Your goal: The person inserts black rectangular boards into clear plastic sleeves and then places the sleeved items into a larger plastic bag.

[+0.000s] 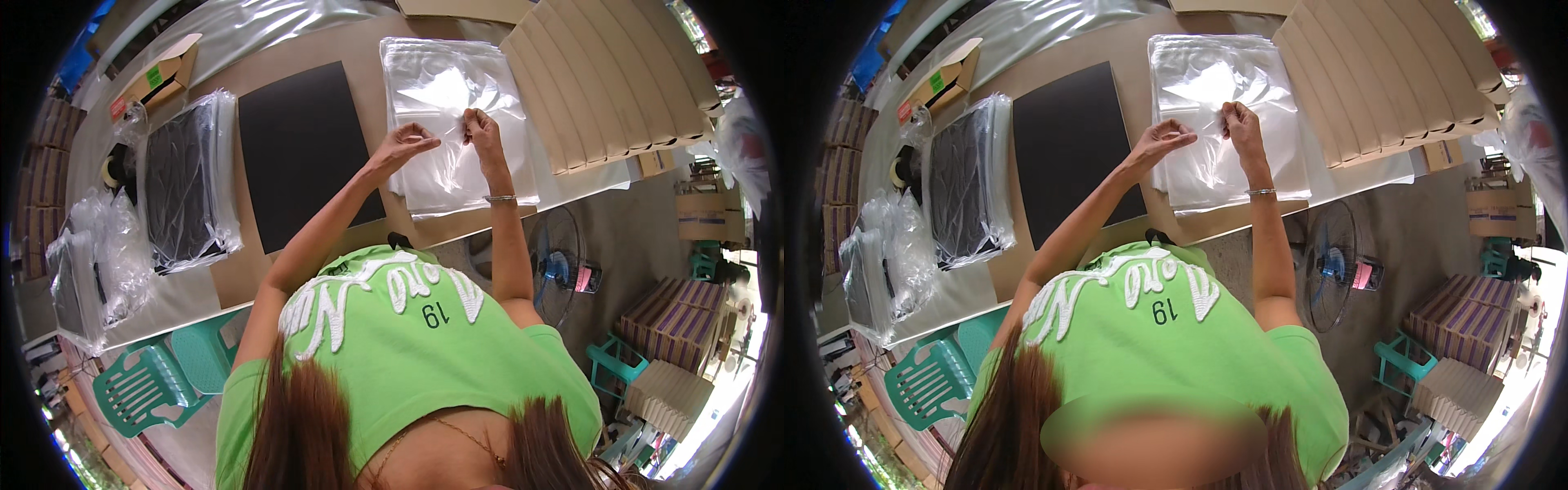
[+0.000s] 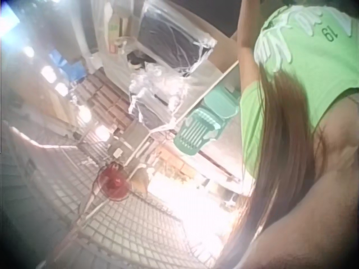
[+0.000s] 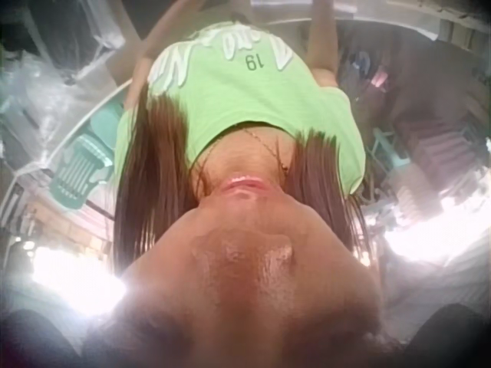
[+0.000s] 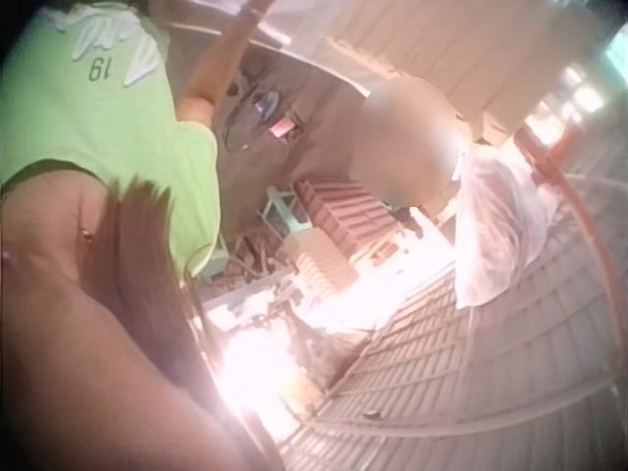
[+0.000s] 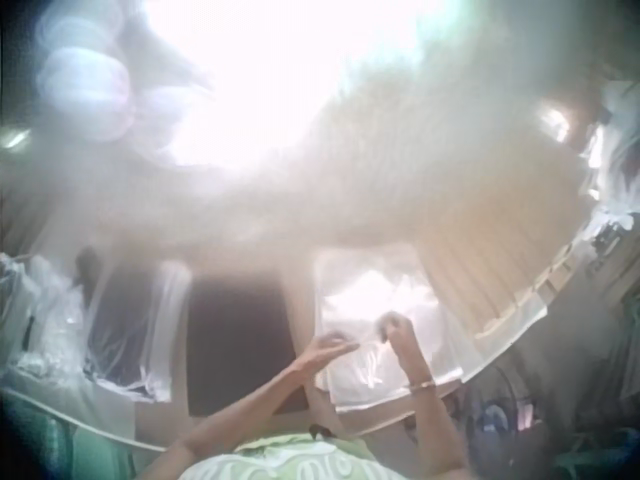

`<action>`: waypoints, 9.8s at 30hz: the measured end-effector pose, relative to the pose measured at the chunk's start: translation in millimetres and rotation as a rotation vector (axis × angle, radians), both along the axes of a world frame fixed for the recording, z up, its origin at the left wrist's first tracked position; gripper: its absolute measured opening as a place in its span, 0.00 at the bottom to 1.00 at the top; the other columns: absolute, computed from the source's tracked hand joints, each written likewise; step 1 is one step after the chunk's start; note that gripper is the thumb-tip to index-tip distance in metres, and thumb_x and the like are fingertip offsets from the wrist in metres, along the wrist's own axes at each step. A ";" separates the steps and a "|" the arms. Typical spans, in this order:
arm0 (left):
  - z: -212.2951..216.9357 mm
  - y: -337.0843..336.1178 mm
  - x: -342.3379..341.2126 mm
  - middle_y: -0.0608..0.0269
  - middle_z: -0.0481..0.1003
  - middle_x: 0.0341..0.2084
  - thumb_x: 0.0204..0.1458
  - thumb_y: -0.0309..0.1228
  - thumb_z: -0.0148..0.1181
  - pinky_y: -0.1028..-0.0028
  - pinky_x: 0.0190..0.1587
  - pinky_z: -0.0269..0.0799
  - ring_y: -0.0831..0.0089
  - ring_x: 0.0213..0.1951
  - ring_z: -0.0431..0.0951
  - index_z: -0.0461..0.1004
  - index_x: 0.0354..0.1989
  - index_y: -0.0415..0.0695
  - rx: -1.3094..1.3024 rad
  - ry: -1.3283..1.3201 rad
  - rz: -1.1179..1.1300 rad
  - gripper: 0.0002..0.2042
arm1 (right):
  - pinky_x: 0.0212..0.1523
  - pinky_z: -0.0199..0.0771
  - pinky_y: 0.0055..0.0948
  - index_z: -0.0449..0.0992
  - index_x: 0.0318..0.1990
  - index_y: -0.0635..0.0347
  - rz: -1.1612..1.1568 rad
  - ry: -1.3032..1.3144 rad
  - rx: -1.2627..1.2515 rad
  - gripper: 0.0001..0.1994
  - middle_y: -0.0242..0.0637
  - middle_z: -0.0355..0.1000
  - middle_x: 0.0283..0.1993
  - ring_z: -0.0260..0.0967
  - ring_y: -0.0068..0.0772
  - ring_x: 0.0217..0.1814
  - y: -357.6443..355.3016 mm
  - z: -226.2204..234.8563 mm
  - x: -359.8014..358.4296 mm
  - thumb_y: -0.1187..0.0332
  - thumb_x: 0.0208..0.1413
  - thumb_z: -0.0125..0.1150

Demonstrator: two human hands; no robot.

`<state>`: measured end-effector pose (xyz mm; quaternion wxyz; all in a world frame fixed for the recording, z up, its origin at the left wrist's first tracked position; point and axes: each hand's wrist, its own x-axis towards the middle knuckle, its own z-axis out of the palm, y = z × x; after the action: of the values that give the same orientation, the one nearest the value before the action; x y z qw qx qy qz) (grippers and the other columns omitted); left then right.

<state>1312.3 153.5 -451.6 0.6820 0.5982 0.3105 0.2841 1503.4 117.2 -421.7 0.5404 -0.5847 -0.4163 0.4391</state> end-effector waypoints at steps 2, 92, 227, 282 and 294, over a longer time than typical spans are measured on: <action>5.4 0.9 -0.2 0.61 0.74 0.35 0.44 0.53 0.63 0.74 0.44 0.65 0.74 0.39 0.72 0.74 0.39 0.43 0.017 0.064 0.139 0.25 | 0.24 0.58 0.18 0.70 0.27 0.58 0.052 -0.026 0.003 0.13 0.23 0.62 0.19 0.57 0.15 0.21 3.0 4.4 -0.2 0.62 0.61 0.48; 116.9 -5.5 -226.9 0.63 0.72 0.34 0.48 0.44 0.62 0.74 0.45 0.65 0.75 0.40 0.71 0.70 0.46 0.42 0.157 0.304 0.012 0.22 | 0.56 0.60 0.36 0.71 0.48 0.62 0.320 -0.571 0.513 0.22 0.49 0.68 0.49 0.64 0.45 0.52 12.7 84.7 -136.2 0.66 0.43 0.68; 152.1 -40.4 -173.9 0.70 0.70 0.27 0.61 0.38 0.44 0.79 0.36 0.74 0.85 0.29 0.73 0.66 0.36 0.45 -0.386 -0.458 0.353 0.10 | 0.24 0.63 0.19 0.71 0.35 0.59 0.768 0.481 0.016 0.16 0.30 0.68 0.28 0.63 0.20 0.25 -43.4 88.1 -110.3 0.55 0.59 0.50; 79.9 -126.2 -300.2 0.62 0.72 0.43 0.37 0.23 0.69 0.69 0.58 0.61 0.70 0.51 0.69 0.62 0.54 0.40 -0.614 -0.133 0.291 0.32 | 0.42 0.70 0.21 0.41 0.67 0.53 0.724 1.216 -0.259 0.48 0.44 0.68 0.44 0.68 0.28 0.44 -76.5 25.0 -73.1 0.77 0.41 0.68; 39.2 -158.2 -313.3 0.56 0.74 0.39 0.43 0.30 0.64 0.69 0.49 0.69 0.70 0.43 0.74 0.67 0.48 0.33 -0.944 -0.524 0.191 0.24 | 0.36 0.71 0.16 0.46 0.66 0.52 0.503 1.333 -0.314 0.40 0.40 0.70 0.38 0.69 0.23 0.37 -86.5 10.7 -77.9 0.82 0.47 0.60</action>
<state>999.0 -4.7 -412.4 0.9020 0.1056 0.2767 0.3142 1425.5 30.8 -411.0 0.4717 -0.1504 -0.0525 0.8672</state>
